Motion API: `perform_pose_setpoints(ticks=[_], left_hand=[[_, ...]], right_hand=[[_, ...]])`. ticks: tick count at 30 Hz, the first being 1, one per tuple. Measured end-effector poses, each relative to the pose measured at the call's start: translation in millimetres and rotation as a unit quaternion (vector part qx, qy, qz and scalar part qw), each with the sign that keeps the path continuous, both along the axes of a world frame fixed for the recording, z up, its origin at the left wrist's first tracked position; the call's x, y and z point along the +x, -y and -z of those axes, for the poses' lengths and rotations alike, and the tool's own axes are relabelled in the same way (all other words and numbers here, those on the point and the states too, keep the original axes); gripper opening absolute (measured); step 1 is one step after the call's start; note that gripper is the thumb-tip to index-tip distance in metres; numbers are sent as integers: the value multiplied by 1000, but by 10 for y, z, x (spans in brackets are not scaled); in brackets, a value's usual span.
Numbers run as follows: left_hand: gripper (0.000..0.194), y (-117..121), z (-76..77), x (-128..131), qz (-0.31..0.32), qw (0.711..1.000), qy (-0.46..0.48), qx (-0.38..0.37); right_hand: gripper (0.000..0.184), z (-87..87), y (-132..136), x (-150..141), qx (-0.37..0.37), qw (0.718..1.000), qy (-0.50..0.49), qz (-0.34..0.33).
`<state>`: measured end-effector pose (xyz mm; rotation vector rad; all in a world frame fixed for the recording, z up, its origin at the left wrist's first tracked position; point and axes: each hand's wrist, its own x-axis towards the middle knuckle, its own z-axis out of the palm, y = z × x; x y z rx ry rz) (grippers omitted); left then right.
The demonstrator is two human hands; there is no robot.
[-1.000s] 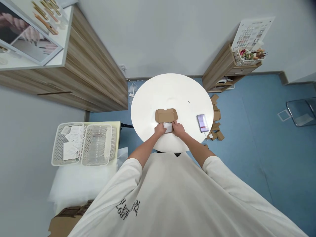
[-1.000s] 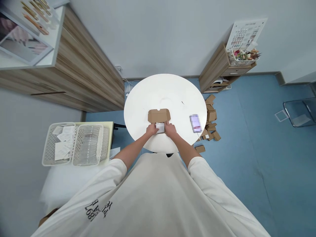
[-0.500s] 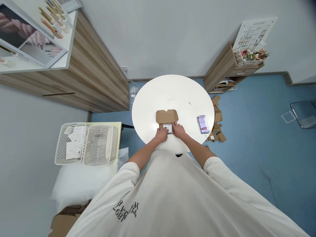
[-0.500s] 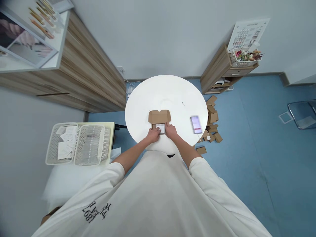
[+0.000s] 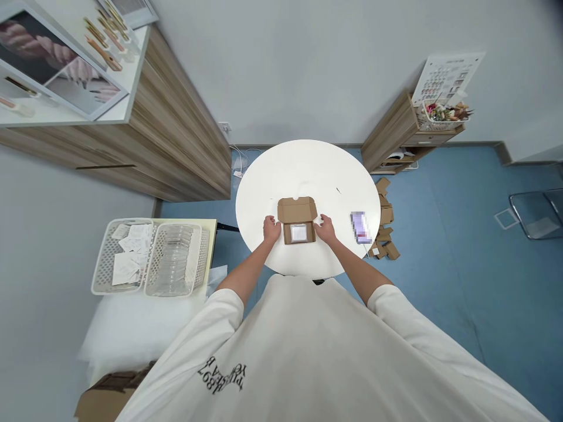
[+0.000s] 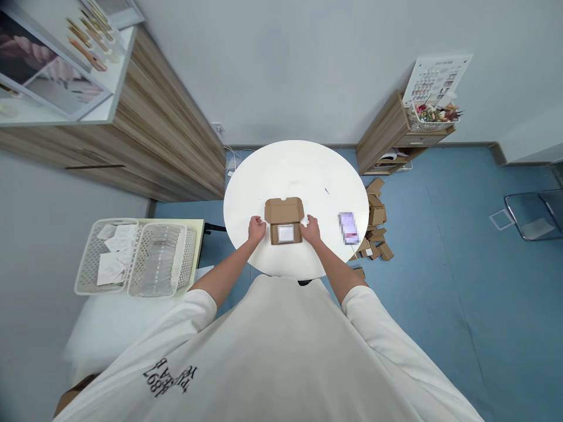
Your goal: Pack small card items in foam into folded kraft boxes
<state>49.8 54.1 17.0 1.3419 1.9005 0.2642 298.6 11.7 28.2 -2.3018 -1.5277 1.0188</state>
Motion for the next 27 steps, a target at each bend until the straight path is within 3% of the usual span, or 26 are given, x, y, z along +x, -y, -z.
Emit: perform_pose_setpoints(ticks=[2, 4, 9, 13, 16, 22, 27], left_hand=[[49, -127, 16, -6, -58, 995, 61, -60], [49, -203, 18, 15, -74, 986, 122, -85], [38, -200, -19, 108, -33, 969, 234, -71], [35, -179, -1, 132, -100, 960, 252, -70], [26, -208, 38, 100, -112, 956, 263, -66], [46, -309, 35, -22, -121, 944, 298, -72], [59, -382, -18, -68, -126, 937, 313, -87]], right_hand=[[63, -10, -134, 14, -27, 995, -78, 64], [59, -40, -234, 2, -24, 986, -140, 92], [42, -110, -287, -64, 10, 962, -240, 127], [35, -109, -261, -77, 14, 944, -278, 176], [30, -96, -264, -48, 1, 931, -311, 194], [47, -86, -318, 64, -48, 883, -386, 262], [59, -167, -329, 134, -60, 865, -430, 251]])
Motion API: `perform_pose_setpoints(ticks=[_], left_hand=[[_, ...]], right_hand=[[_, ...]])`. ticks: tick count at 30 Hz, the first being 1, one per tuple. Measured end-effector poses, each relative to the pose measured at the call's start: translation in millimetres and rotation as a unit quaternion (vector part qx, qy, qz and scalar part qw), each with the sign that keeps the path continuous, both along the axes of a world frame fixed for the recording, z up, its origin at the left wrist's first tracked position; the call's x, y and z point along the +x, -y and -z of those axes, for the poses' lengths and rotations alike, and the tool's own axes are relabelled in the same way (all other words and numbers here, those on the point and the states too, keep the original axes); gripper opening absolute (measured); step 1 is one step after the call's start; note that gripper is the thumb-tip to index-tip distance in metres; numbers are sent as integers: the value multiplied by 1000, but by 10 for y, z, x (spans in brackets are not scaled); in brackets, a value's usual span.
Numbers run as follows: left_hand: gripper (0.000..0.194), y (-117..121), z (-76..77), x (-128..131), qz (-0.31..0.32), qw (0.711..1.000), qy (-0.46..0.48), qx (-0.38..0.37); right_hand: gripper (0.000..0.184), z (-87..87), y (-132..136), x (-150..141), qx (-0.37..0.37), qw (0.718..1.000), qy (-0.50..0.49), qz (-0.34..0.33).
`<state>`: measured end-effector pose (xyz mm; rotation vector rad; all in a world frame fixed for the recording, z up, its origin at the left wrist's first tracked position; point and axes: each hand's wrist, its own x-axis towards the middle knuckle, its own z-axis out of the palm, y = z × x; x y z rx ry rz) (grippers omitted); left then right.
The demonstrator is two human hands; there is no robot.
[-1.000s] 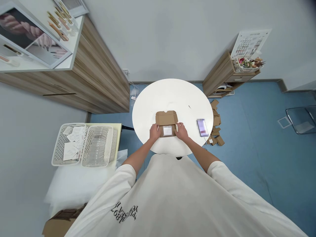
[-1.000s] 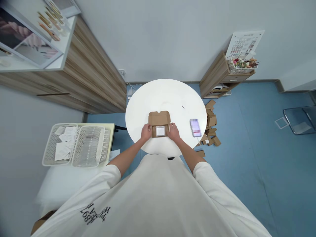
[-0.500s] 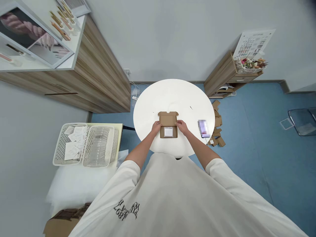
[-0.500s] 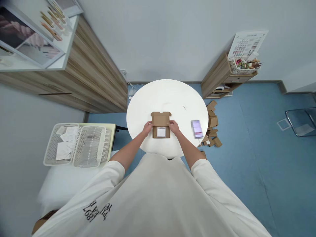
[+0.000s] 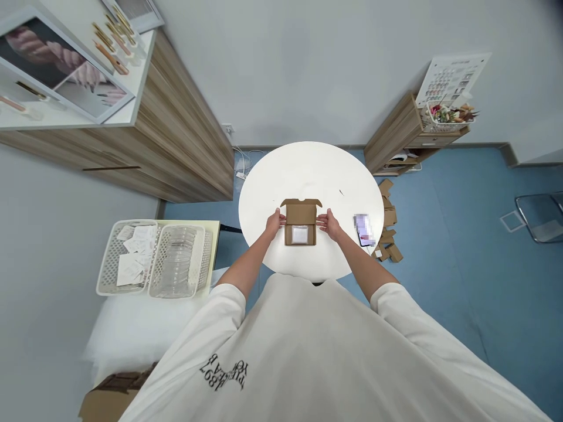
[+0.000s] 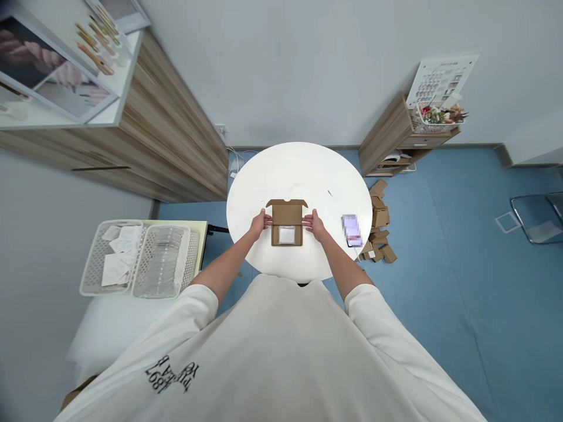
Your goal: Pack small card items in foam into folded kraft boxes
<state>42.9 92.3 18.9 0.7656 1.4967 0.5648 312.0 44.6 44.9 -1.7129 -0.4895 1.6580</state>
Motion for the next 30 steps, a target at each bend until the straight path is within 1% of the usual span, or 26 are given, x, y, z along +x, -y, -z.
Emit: perform_pose_setpoints(ticks=[4, 6, 8, 9, 12, 14, 15, 17, 19, 22, 25, 27, 30], left_hand=[[74, -25, -47, -39, 43, 999, 32, -6], [78, -17, -59, -63, 59, 997, 52, 4], [75, 15, -54, -83, 65, 996, 53, 22], [70, 43, -46, -90, 72, 996, 44, 34], [48, 194, 1, -110, 124, 987, -27, 98], [32, 353, 47, -127, 162, 969, -93, 160], [29, 448, 74, -137, 178, 956, -124, 195], [27, 649, 133, -160, 198, 931, -177, 252], [30, 837, 195, -179, 219, 912, -208, 276], [38, 1030, 264, -190, 260, 896, -247, 262], [50, 1098, 275, -176, 315, 882, -267, 227], [56, 1102, 244, -161, 333, 877, -268, 218], [64, 1092, 154, -147, 324, 885, -256, 216]], right_hand=[[73, -105, 8, 15, 26, 998, -6, -52], [74, -140, 13, 6, 39, 996, -4, -80], [72, -150, 29, -15, 49, 994, 3, -98], [70, -145, 47, -30, 54, 993, 9, -104], [62, -83, 158, -89, 72, 988, 57, -127], [55, -9, 291, -132, 100, 976, 116, -156], [51, 33, 374, -153, 122, 965, 153, -172], [46, 121, 557, -188, 157, 944, 225, -185], [46, 203, 734, -215, 166, 929, 265, -200], [48, 298, 925, -246, 161, 909, 298, -243], [50, 337, 1000, -276, 149, 894, 320, -276], [52, 318, 1004, -295, 146, 890, 324, -285], [55, 223, 980, -309, 139, 896, 323, -271]])
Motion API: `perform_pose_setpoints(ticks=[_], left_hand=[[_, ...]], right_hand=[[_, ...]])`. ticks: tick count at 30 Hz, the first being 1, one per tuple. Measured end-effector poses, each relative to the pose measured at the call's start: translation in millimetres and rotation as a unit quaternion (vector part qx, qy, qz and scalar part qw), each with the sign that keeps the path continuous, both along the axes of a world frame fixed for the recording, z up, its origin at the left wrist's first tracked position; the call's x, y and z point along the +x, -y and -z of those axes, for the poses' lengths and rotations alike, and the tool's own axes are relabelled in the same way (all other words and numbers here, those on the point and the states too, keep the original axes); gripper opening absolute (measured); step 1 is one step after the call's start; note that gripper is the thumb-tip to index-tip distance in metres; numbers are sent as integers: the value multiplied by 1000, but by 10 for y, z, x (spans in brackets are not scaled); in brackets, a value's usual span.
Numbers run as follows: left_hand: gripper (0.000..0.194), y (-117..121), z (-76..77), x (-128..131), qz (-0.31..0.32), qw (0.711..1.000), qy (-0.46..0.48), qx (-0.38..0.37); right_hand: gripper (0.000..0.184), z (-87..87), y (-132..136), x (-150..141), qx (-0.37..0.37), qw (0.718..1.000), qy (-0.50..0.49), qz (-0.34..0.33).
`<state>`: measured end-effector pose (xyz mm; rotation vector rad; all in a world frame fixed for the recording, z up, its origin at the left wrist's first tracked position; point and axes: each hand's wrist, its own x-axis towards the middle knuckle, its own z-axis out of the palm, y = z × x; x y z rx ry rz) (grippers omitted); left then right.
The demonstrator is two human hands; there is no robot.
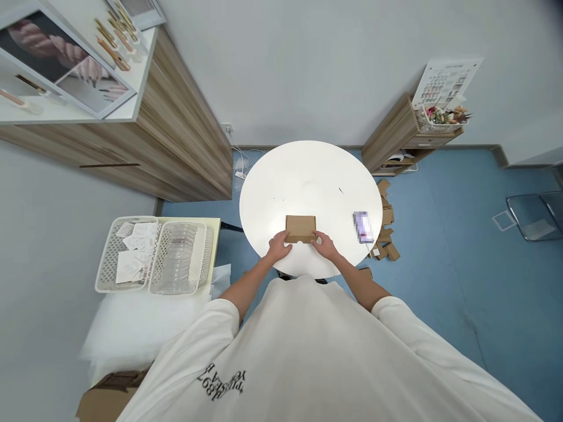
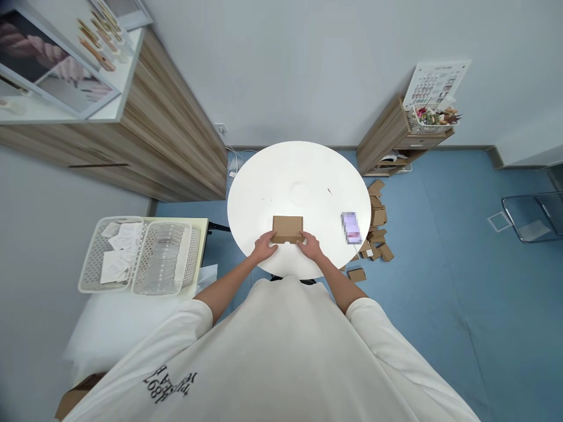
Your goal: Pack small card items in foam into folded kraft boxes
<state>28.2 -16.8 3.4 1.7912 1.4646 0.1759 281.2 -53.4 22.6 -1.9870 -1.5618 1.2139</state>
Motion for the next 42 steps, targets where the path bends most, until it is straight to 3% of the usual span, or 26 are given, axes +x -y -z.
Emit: perform_pose_setpoints(ticks=[7, 14, 20, 25, 42], left_hand=[[76, -127, -244, 31, -66, 993, 79, 51], [46, -412, -302, 153, -143, 983, 103, 57], [33, -597, -220, 250, -139, 984, 36, 104], [35, -641, -162, 263, -120, 986, 70, 97], [43, -647, -194, 154, -64, 985, 109, 117]], right_hand=[[63, -267, -128, 42, 65, 997, -27, 30], [53, -284, -390, 6, 67, 994, -21, 86], [51, -235, -536, -20, 88, 993, 35, 72], [52, -206, -559, -12, 89, 992, 86, 29], [54, -152, -576, 27, 108, 989, 96, -2]])
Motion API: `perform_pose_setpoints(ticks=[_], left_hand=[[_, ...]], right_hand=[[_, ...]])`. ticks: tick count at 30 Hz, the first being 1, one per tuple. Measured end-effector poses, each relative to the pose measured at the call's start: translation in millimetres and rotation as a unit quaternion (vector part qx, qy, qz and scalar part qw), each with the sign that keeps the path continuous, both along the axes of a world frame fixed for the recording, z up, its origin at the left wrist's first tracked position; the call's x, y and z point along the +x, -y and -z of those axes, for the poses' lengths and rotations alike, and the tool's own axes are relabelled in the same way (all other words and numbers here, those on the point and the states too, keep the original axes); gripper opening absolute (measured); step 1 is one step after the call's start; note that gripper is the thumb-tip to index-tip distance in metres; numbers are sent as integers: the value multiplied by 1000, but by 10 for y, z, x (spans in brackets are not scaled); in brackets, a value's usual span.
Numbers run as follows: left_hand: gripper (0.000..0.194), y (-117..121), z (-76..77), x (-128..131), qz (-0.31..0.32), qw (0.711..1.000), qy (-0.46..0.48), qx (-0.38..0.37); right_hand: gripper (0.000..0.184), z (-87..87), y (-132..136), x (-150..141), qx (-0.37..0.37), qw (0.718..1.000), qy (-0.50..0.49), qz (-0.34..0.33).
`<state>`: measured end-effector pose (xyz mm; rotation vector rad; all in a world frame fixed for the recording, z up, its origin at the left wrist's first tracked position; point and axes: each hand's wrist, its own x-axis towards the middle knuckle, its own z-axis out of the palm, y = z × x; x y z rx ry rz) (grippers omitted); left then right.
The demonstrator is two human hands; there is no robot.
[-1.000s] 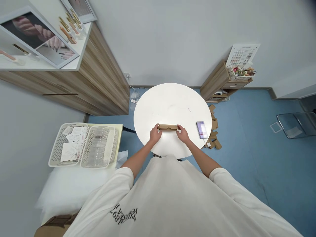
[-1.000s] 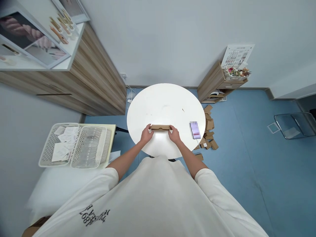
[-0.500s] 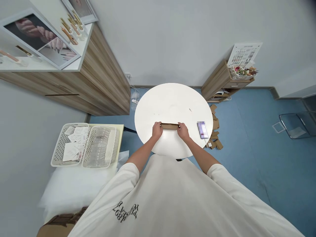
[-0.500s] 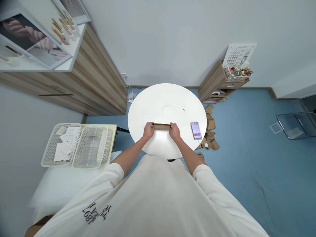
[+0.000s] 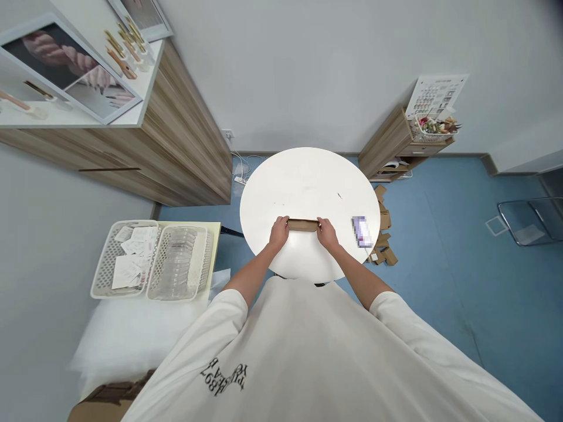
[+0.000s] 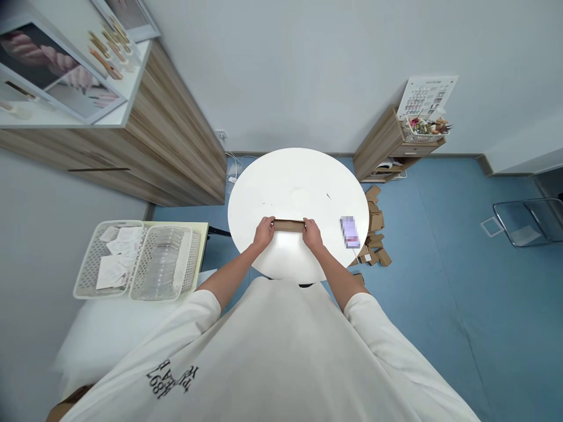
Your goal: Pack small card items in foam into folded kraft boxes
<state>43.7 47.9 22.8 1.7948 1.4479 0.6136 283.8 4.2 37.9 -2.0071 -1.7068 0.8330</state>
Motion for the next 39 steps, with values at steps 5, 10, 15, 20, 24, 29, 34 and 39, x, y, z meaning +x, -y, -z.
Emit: perform_pose_setpoints(ticks=[5, 10, 15, 20, 24, 29, 34, 39], left_hand=[[43, -20, -7, -52, 21, 1000, -18, 4], [43, 39, 19, -146, 64, 997, -32, 4], [70, 239, 109, -200, 97, 992, -85, 9], [85, 312, 131, -196, 109, 988, -112, -2], [83, 266, 66, -184, 96, 993, -64, -4], [85, 149, 25, -66, 6, 998, 6, -56], [69, 238, 90, -20, -6, 995, 48, -88], [52, 584, 154, -145, -2, 993, 89, -71]], right_hand=[[55, -30, -4, 21, -9, 1000, 0, -14], [59, -2, 110, 14, -34, 998, 28, -55], [79, 102, 270, -29, -52, 994, 69, -74], [82, 119, 266, -15, -67, 994, 55, -72], [85, 64, 216, -9, -76, 994, 33, -68], [80, -20, 149, -62, -54, 997, -56, 6], [80, -76, 271, -164, -58, 991, -106, 53], [81, -24, 620, -270, -38, 992, -102, 69]])
